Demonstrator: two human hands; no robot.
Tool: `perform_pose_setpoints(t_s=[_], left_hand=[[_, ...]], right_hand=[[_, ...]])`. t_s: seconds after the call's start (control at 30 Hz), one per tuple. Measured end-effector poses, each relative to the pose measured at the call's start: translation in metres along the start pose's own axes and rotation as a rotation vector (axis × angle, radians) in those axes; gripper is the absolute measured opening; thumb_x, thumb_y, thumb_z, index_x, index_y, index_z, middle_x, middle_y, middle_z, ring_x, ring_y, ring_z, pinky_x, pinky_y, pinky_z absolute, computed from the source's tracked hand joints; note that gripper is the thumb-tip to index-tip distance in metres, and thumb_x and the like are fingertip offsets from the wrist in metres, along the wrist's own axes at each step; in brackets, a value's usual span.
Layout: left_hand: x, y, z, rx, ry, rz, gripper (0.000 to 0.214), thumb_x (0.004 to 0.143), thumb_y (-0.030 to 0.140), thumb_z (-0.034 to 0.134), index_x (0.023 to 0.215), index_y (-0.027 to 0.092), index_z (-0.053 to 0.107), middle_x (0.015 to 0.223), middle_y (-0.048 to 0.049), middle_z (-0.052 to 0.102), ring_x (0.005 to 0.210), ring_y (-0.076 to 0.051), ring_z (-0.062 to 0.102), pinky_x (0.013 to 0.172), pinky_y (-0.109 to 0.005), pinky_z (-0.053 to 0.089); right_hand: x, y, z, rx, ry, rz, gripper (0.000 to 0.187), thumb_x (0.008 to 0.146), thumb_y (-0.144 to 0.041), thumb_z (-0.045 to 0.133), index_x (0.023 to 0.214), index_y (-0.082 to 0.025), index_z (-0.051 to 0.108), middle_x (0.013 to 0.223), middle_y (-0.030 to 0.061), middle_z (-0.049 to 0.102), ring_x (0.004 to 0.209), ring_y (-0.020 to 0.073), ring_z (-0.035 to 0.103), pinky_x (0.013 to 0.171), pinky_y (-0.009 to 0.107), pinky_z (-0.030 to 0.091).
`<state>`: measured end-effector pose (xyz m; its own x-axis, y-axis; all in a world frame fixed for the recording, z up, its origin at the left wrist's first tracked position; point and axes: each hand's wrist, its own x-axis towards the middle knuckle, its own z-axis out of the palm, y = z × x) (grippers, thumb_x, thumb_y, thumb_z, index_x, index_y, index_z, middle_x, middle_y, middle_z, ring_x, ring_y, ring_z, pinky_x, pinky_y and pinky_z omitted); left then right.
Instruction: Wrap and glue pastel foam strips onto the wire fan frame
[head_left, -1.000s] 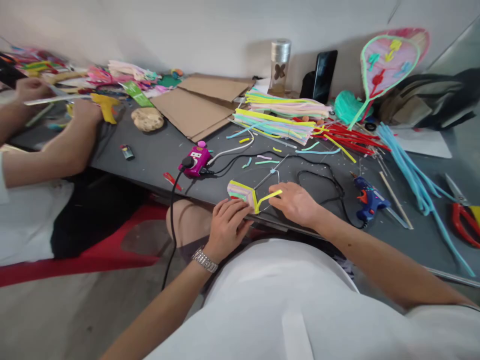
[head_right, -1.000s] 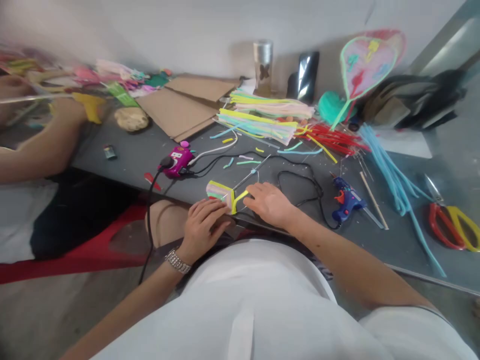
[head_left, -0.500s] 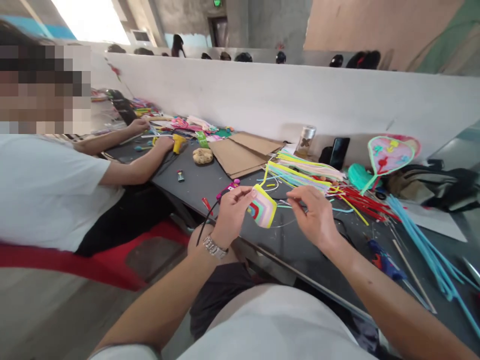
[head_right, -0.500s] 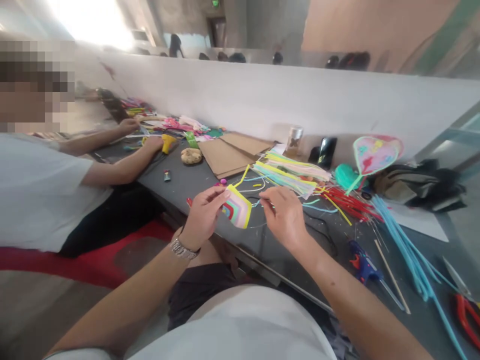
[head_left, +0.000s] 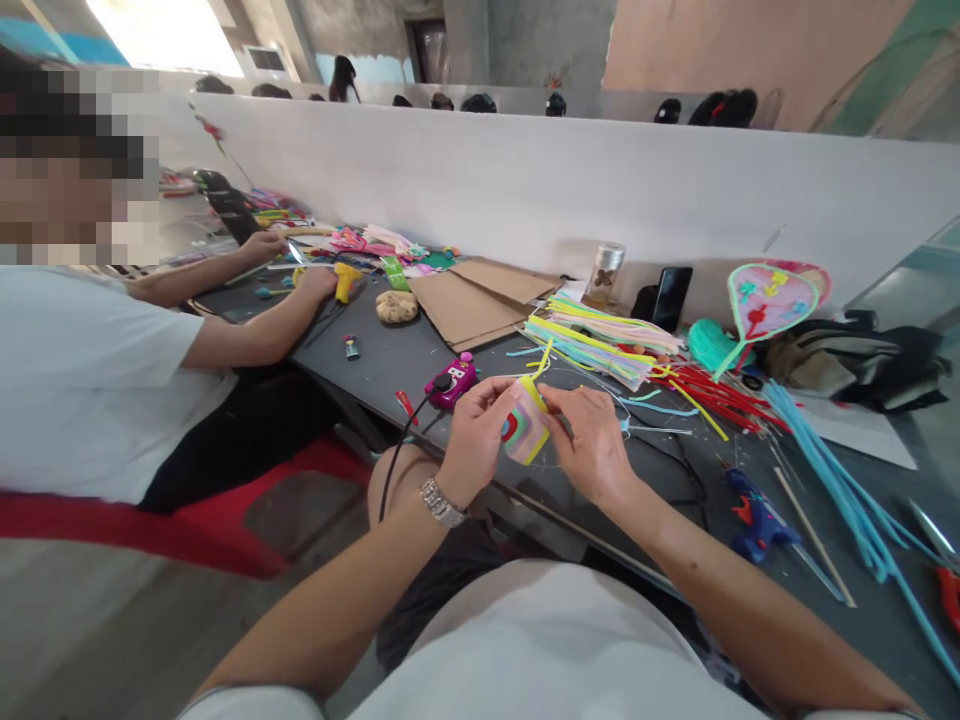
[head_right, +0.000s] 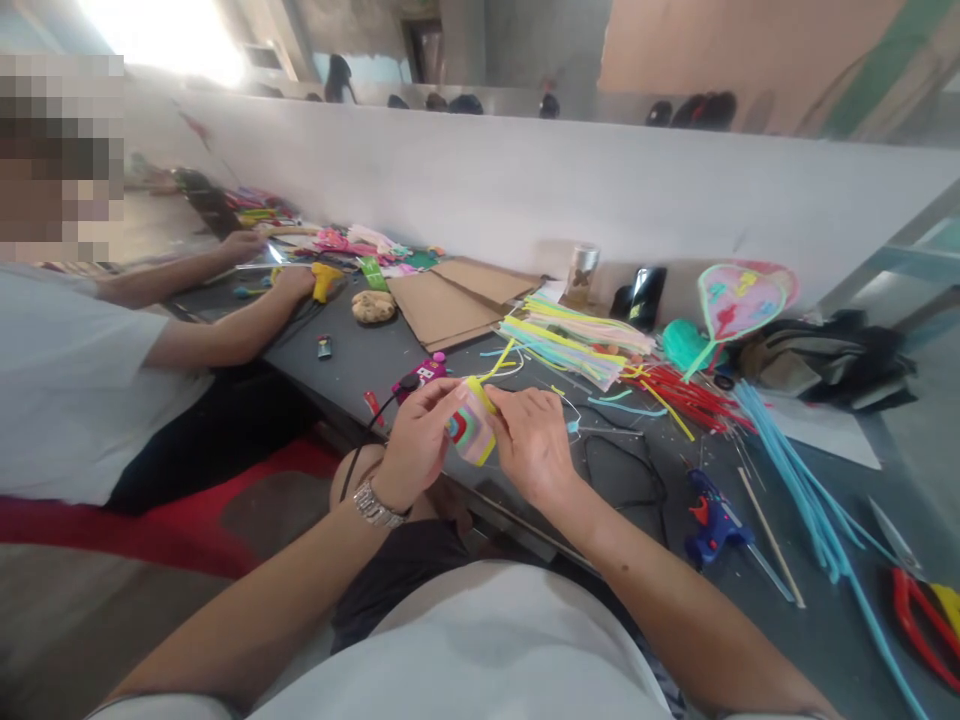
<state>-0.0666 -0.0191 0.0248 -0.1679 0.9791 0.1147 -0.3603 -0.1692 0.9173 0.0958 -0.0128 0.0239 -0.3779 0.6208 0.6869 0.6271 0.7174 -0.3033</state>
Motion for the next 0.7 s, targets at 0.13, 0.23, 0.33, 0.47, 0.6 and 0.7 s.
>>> perform_pose_setpoints(t_s=[0.13,0.23,0.33,0.47,0.6,0.7], left_hand=[[-0.004,-0.006,0.003,0.095,0.0,0.153,0.027,0.081,0.038,0.079,0.098,0.017,0.074,0.09,-0.0031,0.073,0.078,-0.013,0.063,0.073,-0.024,0.051],[-0.005,-0.006,0.003,0.143,-0.005,0.226,0.027,0.084,0.036,0.076,0.104,0.018,0.075,0.098,-0.005,0.075,0.087,-0.016,0.066,0.079,-0.026,0.052],[-0.006,-0.004,0.002,0.202,-0.047,0.266,0.022,0.087,0.033,0.073,0.103,0.018,0.076,0.102,-0.0061,0.077,0.094,-0.018,0.068,0.087,-0.029,0.053],[-0.008,-0.002,0.001,0.261,-0.051,0.269,0.019,0.087,0.03,0.072,0.1,0.018,0.076,0.1,-0.0065,0.078,0.093,-0.02,0.069,0.087,-0.03,0.053],[-0.007,-0.003,0.001,0.285,-0.032,0.268,0.016,0.086,0.028,0.071,0.097,0.017,0.076,0.099,-0.0064,0.077,0.092,-0.02,0.069,0.087,-0.03,0.053],[-0.005,-0.004,-0.002,0.27,-0.028,0.245,0.016,0.085,0.028,0.071,0.096,0.018,0.076,0.094,-0.0046,0.076,0.086,-0.017,0.066,0.08,-0.028,0.051]], right_hand=[[0.001,-0.006,0.001,0.08,0.051,0.038,0.025,0.102,-0.025,0.051,0.121,-0.019,0.066,0.101,0.0088,0.077,0.093,0.0245,0.068,0.086,0.04,0.044],[0.001,-0.009,0.002,0.11,0.086,0.045,0.025,0.103,-0.026,0.05,0.12,-0.021,0.067,0.097,0.0079,0.077,0.092,0.0236,0.068,0.086,0.039,0.046],[-0.001,-0.009,0.003,0.112,0.099,0.044,0.024,0.103,-0.027,0.051,0.12,-0.021,0.067,0.097,0.0076,0.077,0.091,0.0229,0.068,0.085,0.039,0.046],[-0.002,-0.008,0.006,0.091,0.085,0.037,0.022,0.102,-0.027,0.053,0.116,-0.021,0.069,0.097,0.0069,0.077,0.089,0.0225,0.068,0.085,0.039,0.046],[0.001,-0.009,0.005,0.061,0.069,0.003,0.02,0.102,-0.023,0.053,0.114,-0.02,0.069,0.096,0.0064,0.078,0.087,0.0227,0.068,0.083,0.04,0.049],[-0.001,-0.011,-0.007,0.051,0.048,-0.062,0.022,0.1,-0.019,0.054,0.118,-0.019,0.067,0.103,0.0088,0.077,0.094,0.0232,0.069,0.085,0.04,0.053]])
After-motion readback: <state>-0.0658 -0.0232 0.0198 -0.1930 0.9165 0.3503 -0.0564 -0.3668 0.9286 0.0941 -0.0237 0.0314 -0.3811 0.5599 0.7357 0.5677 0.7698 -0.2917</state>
